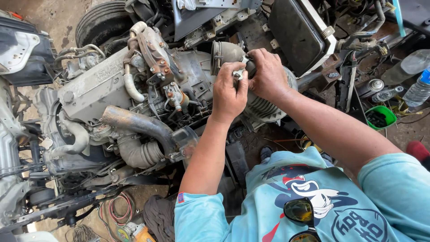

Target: Repairing and maintaining components of a truck engine, specifically handling the air intake system parts.

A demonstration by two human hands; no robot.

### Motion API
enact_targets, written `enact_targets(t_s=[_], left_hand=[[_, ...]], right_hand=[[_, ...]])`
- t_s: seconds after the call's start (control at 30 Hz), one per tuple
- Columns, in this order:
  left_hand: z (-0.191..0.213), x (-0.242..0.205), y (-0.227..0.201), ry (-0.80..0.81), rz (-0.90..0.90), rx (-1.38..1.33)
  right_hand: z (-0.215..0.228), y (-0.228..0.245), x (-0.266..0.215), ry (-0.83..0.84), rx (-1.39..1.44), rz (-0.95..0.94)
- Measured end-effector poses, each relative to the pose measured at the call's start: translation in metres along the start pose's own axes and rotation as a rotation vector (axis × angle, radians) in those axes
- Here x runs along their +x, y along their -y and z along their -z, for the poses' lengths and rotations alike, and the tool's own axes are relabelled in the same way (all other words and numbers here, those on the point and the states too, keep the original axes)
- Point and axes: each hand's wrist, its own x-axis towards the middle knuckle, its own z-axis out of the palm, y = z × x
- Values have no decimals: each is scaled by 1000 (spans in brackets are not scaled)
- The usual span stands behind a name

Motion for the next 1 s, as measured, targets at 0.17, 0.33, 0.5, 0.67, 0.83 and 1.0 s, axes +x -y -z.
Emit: enact_targets(t_s=[0.17,0.33,0.5,0.67,0.83,1.0], left_hand=[[2,5,-1,37,184,-6],[7,7,11,-38,10,70],[14,10,18,-10,91,-35],[30,26,20,45,145,197],[30,31,37,96,28,333],[33,34,39,108,-9,444]], right_hand=[[11,16,8,28,14,-27],[-6,12,5,-28,-4,15],[-3,26,6,-59,-28,-47],[-16,39,11,-15,-5,6],[-14,36,11,13,-42,-10],[-15,36,10,67,-27,-5]])
